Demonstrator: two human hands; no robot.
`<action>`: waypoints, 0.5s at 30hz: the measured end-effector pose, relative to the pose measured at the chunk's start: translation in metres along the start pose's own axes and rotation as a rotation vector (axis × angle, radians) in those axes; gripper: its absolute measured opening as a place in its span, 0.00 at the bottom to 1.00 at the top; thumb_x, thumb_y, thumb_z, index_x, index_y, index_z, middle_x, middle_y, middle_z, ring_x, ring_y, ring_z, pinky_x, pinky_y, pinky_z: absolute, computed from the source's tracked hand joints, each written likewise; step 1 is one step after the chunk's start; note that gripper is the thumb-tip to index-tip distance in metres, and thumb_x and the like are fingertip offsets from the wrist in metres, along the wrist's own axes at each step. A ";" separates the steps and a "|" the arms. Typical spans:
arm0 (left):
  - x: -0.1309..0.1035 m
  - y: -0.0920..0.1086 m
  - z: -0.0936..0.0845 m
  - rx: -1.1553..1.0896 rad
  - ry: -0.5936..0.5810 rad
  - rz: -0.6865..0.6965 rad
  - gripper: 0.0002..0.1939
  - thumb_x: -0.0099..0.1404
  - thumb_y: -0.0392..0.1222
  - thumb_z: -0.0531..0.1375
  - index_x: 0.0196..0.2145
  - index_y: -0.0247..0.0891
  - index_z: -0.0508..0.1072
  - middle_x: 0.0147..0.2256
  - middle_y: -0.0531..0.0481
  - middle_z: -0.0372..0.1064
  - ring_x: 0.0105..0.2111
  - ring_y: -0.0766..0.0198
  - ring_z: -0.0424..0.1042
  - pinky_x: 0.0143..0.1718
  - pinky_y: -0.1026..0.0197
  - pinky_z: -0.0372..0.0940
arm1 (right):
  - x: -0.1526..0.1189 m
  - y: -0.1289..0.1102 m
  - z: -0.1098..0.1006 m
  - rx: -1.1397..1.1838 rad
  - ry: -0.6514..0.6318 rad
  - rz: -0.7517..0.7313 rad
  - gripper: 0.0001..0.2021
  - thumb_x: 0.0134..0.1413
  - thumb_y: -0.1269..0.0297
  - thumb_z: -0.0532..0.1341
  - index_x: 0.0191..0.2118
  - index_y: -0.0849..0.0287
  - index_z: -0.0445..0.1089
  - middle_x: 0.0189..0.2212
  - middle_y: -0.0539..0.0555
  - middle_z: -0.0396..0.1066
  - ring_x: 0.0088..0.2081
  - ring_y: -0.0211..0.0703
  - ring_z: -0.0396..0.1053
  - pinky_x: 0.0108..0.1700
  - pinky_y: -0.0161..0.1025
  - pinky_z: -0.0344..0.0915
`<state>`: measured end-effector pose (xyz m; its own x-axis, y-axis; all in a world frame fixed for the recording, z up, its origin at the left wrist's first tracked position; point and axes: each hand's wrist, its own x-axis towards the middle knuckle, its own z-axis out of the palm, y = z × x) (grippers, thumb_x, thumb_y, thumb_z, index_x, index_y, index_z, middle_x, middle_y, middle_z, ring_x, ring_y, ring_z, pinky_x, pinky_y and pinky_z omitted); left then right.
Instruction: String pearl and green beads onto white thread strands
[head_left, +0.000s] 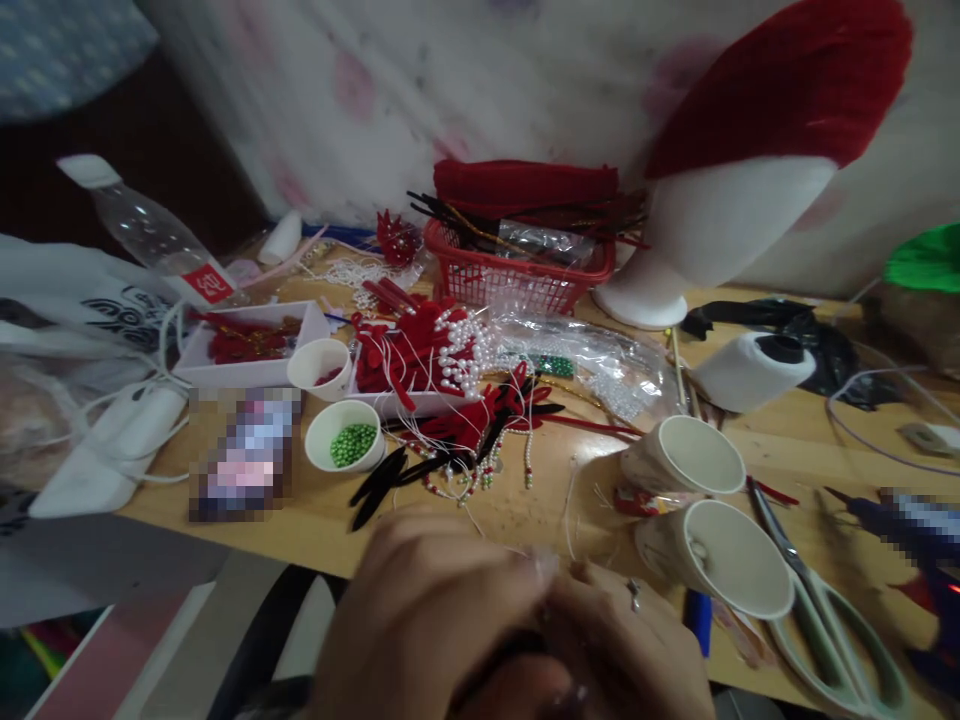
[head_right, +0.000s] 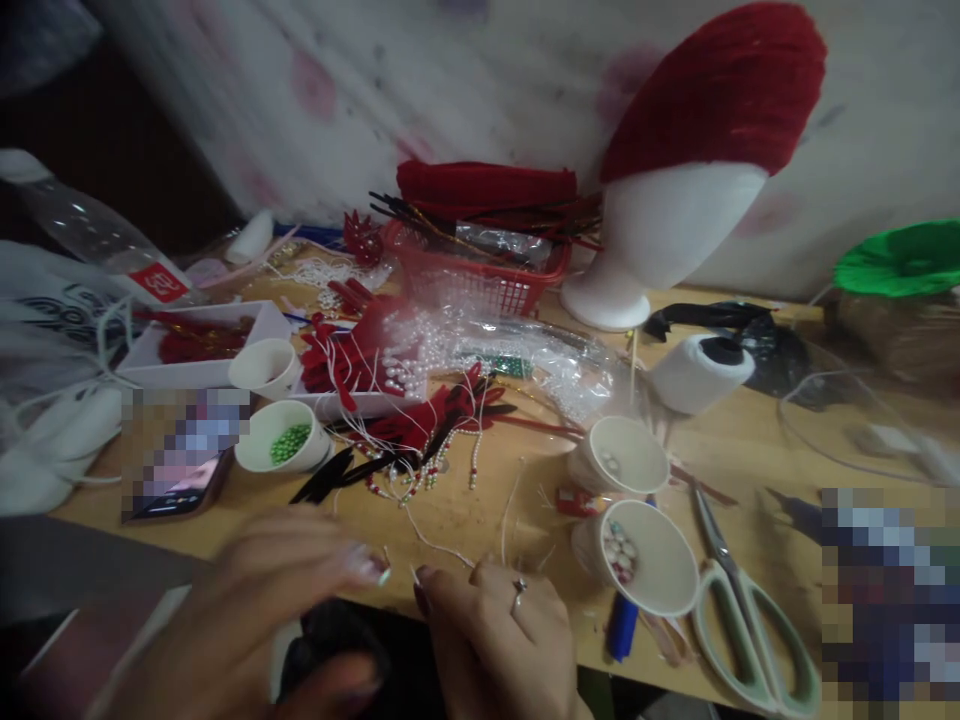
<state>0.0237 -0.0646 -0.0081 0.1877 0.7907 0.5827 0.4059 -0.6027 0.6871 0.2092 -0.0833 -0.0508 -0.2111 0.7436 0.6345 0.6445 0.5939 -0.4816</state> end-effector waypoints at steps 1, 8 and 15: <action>0.005 -0.003 0.002 -0.019 -0.029 -0.012 0.17 0.70 0.52 0.63 0.52 0.43 0.74 0.43 0.50 0.78 0.42 0.63 0.77 0.48 0.60 0.73 | 0.000 0.000 0.002 0.003 0.013 -0.006 0.08 0.70 0.72 0.55 0.45 0.58 0.71 0.19 0.45 0.65 0.18 0.34 0.63 0.21 0.34 0.56; 0.003 -0.018 0.016 -0.245 -0.069 -0.181 0.09 0.70 0.47 0.63 0.35 0.40 0.75 0.31 0.54 0.76 0.33 0.69 0.77 0.37 0.69 0.71 | 0.005 -0.001 0.012 0.018 0.053 -0.010 0.08 0.68 0.74 0.56 0.40 0.56 0.71 0.17 0.44 0.63 0.16 0.33 0.61 0.19 0.32 0.55; 0.004 -0.026 0.017 -0.297 -0.024 -0.230 0.11 0.71 0.46 0.63 0.31 0.39 0.76 0.29 0.53 0.75 0.31 0.68 0.77 0.34 0.68 0.71 | 0.014 0.004 0.005 0.061 -0.065 -0.044 0.10 0.61 0.81 0.58 0.42 0.59 0.70 0.20 0.45 0.64 0.17 0.33 0.63 0.19 0.30 0.58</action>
<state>0.0286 -0.0441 -0.0315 0.1445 0.9093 0.3903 0.1634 -0.4110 0.8969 0.2048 -0.0685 -0.0471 -0.2868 0.7333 0.6165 0.5877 0.6428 -0.4913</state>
